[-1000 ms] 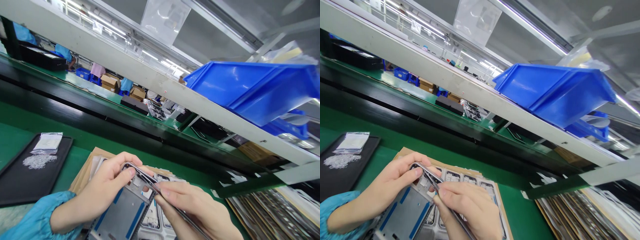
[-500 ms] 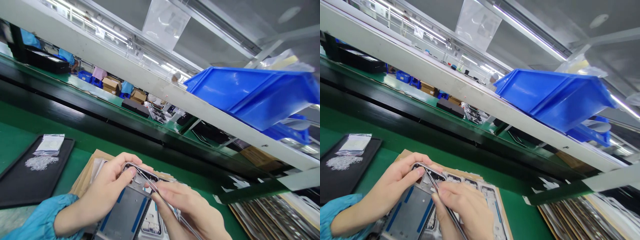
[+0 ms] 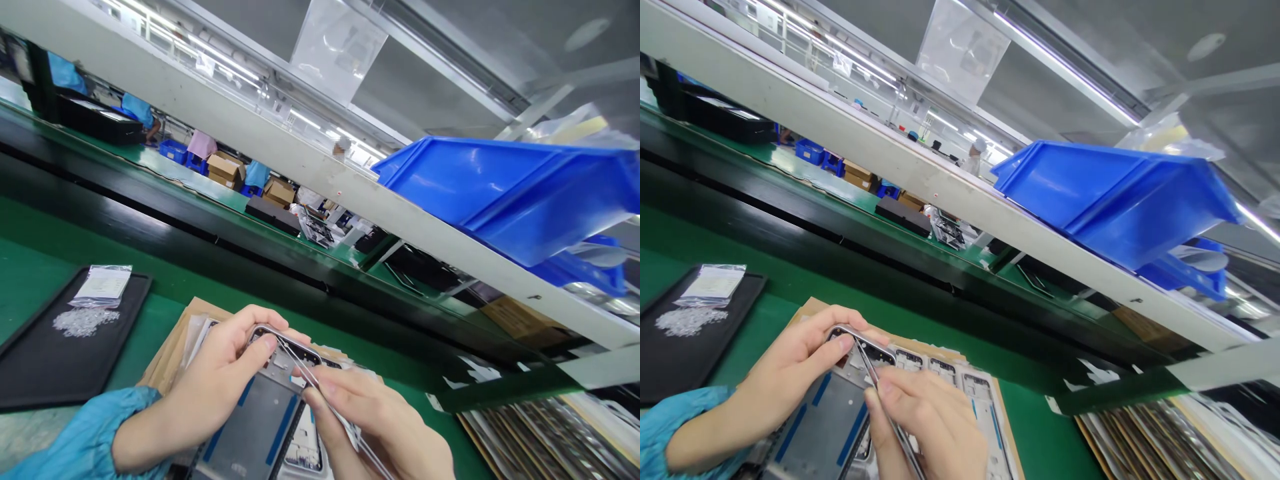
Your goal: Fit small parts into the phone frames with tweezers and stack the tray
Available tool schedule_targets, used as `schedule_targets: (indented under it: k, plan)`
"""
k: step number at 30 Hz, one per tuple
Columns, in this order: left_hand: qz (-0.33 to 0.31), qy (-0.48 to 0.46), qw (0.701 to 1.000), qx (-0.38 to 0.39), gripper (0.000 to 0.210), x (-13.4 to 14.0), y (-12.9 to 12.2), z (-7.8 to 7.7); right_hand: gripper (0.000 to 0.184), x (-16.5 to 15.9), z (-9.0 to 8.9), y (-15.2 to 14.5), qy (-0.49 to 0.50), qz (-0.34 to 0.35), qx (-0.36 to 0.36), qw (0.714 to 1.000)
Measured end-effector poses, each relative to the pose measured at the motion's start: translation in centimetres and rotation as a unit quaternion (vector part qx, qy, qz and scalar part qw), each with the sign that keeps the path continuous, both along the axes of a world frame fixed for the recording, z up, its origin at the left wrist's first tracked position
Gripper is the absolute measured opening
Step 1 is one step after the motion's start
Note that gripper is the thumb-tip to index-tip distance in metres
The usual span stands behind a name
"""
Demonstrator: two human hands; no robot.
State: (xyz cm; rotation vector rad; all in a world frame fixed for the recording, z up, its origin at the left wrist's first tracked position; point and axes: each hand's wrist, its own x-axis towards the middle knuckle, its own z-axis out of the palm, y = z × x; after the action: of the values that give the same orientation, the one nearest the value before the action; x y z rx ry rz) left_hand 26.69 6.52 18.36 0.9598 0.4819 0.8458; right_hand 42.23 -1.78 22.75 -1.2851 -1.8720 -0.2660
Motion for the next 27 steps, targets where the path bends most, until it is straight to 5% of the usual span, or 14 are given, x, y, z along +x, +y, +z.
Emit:
schedule_targets:
  k: [10,16,20,27]
  plan:
    - [0.015,0.004,1.0,0.002,0.012,0.2,0.2,0.0,0.03,1.3,-0.5,0.1,0.034,0.033,-0.035,0.998]
    - [0.006,0.021,1.0,-0.001,0.014,0.0,0.1,-0.3,0.024,1.8,-0.3,0.7,0.156,0.065,-0.119,0.978]
    - [0.04,0.058,0.997,0.041,0.018,0.1,-0.1,-0.7,0.02,1.3,0.0,1.8,0.29,0.089,-0.17,0.938]
    - [0.06,0.096,0.99,0.082,0.018,0.1,-0.3,-0.7,0.009,2.0,-0.5,2.9,0.493,0.173,-0.23,0.821]
